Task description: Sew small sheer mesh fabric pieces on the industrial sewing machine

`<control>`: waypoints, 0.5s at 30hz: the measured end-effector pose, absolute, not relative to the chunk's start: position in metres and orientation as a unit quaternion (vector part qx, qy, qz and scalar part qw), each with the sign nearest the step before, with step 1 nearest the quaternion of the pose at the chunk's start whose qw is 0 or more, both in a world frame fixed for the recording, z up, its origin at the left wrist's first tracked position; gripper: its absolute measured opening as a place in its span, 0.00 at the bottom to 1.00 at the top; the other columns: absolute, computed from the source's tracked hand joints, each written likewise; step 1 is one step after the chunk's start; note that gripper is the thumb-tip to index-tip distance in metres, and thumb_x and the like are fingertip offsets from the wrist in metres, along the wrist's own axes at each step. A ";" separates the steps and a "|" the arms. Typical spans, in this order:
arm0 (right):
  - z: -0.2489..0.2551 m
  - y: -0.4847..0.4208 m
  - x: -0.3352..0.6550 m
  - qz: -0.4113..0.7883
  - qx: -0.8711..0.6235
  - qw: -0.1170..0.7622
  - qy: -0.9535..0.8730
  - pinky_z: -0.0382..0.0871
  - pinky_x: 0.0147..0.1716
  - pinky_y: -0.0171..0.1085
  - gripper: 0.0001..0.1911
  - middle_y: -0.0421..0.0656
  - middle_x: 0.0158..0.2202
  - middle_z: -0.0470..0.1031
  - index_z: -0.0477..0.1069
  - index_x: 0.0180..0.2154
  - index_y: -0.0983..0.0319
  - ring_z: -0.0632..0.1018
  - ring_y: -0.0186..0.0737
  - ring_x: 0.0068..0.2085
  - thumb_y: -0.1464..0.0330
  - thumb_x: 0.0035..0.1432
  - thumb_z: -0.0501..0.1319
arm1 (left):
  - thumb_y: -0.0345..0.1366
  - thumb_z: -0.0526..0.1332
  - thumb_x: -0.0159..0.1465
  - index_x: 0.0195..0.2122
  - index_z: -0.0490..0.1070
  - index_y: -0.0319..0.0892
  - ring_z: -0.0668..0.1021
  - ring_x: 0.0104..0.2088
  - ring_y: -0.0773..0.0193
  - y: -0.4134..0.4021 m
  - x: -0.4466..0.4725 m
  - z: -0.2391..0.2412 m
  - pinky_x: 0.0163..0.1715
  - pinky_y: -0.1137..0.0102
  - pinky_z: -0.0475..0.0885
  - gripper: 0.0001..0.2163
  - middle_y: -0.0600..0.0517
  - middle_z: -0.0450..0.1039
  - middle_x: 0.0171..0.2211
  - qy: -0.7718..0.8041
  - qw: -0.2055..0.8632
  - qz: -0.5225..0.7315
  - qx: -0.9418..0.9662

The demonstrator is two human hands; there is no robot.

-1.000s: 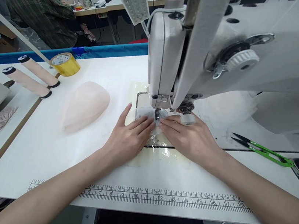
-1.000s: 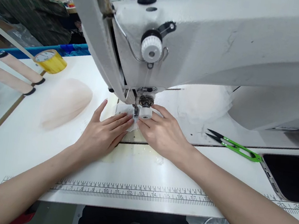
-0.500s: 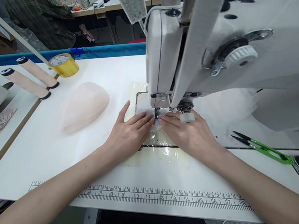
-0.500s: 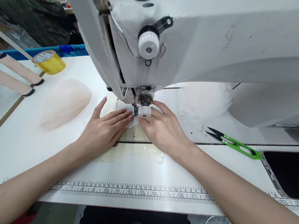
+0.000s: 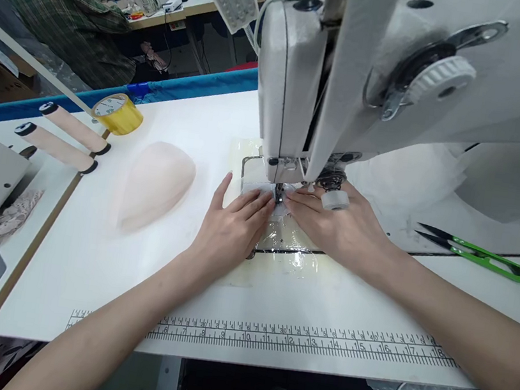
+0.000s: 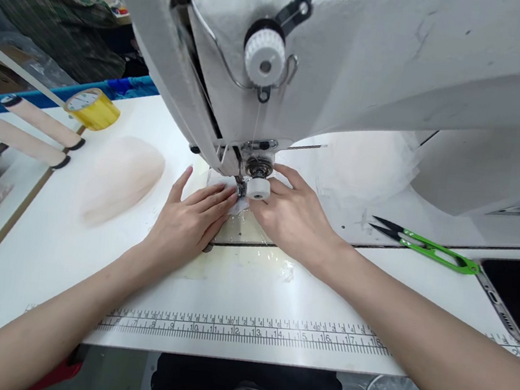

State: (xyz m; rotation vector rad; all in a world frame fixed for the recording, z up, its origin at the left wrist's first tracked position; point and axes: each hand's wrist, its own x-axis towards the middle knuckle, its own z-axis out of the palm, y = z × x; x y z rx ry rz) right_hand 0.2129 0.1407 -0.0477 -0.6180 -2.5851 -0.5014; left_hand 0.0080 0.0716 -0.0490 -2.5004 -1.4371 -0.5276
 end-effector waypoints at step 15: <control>-0.047 0.139 0.216 -0.172 -0.214 0.254 -0.927 0.63 0.54 0.48 0.19 0.44 0.35 0.80 0.77 0.38 0.65 0.76 0.43 0.43 0.83 0.59 0.49 | 0.45 0.56 0.68 0.52 0.71 0.38 0.78 0.47 0.52 0.064 0.003 -0.037 0.55 0.51 0.64 0.18 0.44 0.76 0.49 -0.516 0.148 -0.168 -0.827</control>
